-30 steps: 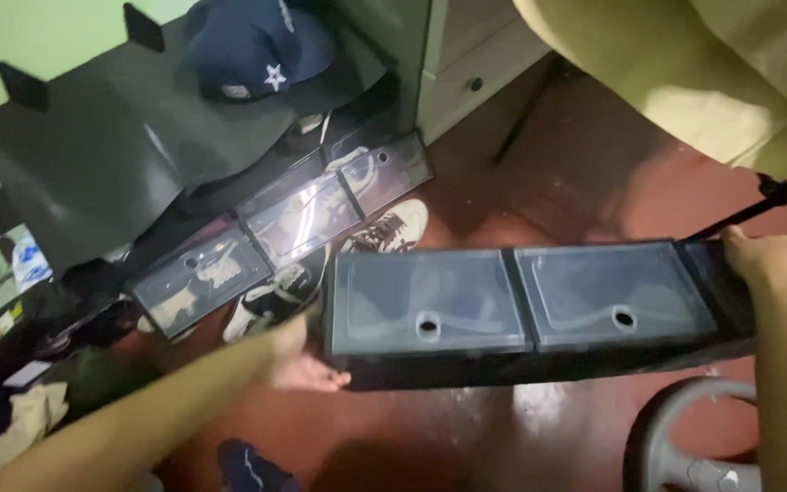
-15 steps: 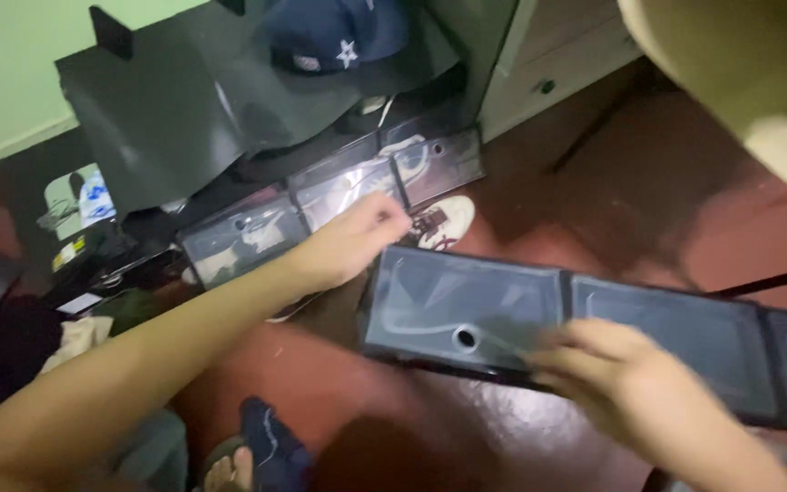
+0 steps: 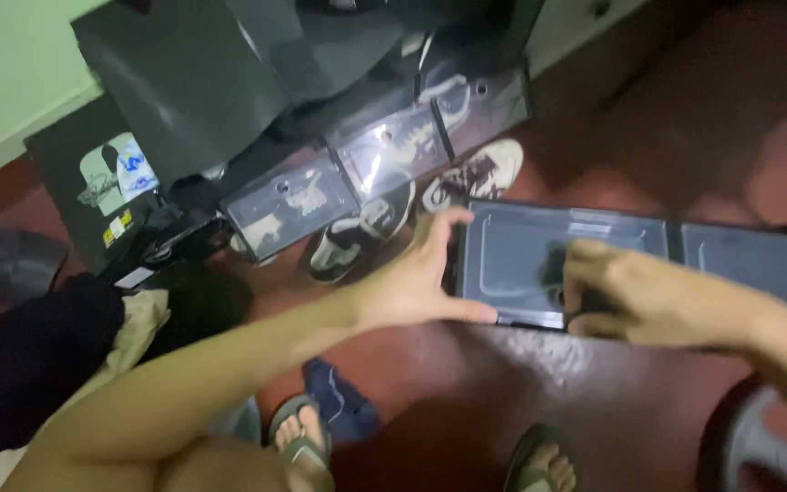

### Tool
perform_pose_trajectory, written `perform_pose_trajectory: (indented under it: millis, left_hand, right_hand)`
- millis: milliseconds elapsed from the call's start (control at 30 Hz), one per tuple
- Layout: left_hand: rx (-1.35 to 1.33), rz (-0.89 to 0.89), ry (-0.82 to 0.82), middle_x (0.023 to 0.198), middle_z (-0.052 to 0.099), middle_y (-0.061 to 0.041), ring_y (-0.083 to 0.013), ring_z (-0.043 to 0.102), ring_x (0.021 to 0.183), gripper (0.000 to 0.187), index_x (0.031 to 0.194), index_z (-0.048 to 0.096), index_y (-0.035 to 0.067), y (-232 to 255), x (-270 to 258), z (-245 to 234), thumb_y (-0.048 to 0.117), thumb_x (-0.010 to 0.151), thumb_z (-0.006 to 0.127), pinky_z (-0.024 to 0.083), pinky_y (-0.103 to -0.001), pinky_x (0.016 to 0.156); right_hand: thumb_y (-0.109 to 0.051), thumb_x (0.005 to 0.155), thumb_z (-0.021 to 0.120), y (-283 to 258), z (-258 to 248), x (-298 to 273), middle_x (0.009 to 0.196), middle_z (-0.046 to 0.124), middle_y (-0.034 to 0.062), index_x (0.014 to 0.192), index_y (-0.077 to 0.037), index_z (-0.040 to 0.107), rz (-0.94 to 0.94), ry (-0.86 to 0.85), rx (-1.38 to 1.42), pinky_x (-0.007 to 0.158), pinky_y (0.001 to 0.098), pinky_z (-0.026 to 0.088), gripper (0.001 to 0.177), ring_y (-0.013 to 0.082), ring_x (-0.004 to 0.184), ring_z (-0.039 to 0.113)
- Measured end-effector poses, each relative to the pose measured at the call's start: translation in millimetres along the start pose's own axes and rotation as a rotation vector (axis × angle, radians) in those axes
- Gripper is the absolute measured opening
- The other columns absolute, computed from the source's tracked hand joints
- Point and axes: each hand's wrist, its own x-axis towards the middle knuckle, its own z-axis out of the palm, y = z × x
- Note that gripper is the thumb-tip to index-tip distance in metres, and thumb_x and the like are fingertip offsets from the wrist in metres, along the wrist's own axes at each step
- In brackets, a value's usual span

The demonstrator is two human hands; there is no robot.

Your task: Assembling and organizing plastic shoe storage boxes on the floor.

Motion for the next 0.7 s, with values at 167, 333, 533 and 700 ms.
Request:
perform_pose_trajectory:
  millis: [167, 333, 533, 700]
  left_hand:
    - [-0.124, 0.002, -0.024, 0.146, 0.037, -0.021, -0.0356, 0.049, 0.129, 0.117, 0.156, 0.025, 0.006, -1, 15, -9, 0.040, 0.067, 0.094, 0.051, -0.044, 0.102]
    - [-0.189, -0.047, 0.033, 0.140, 0.043, -0.014, -0.0291, 0.054, 0.119, 0.115, 0.159, 0.030, 0.011, -32, 47, -9, 0.036, 0.066, 0.093, 0.060, -0.040, 0.089]
    - [-0.054, 0.150, 0.096, 0.142, 0.047, -0.015, -0.0291, 0.054, 0.126, 0.114, 0.162, 0.030, 0.008, -50, 54, -10, 0.038, 0.075, 0.096, 0.046, -0.039, 0.113]
    - [-0.002, 0.116, 0.097, 0.146, 0.042, -0.019, -0.0348, 0.046, 0.138, 0.116, 0.162, 0.027, 0.006, -44, 51, -6, 0.040, 0.074, 0.095, 0.038, -0.040, 0.117]
  right_hand:
    - [-0.030, 0.079, 0.078, 2, -2, 4, 0.109, 0.062, 0.0118, 0.095, -0.005, 0.065, -0.208, 0.148, -0.057, 0.084, 0.0430, 0.053, 0.033, 0.0304, 0.095, 0.065]
    - [-0.034, 0.086, 0.075, 4, -12, 10, 0.108, 0.062, 0.0086, 0.107, -0.014, 0.068, 0.079, 0.209, -0.219, 0.080, 0.0457, 0.055, 0.030, 0.0332, 0.097, 0.066]
    - [-0.032, 0.082, 0.076, 27, -6, 20, 0.099, 0.062, 0.0151, 0.101, -0.006, 0.067, -0.140, 0.429, -0.240, 0.077, 0.0458, 0.055, 0.033, 0.0375, 0.088, 0.066]
    - [-0.042, 0.072, 0.088, 43, -17, 17, 0.095, 0.062, 0.0145, 0.097, -0.003, 0.066, -0.045, 0.558, -0.342, 0.078, 0.0431, 0.054, 0.051, 0.0350, 0.089, 0.066]
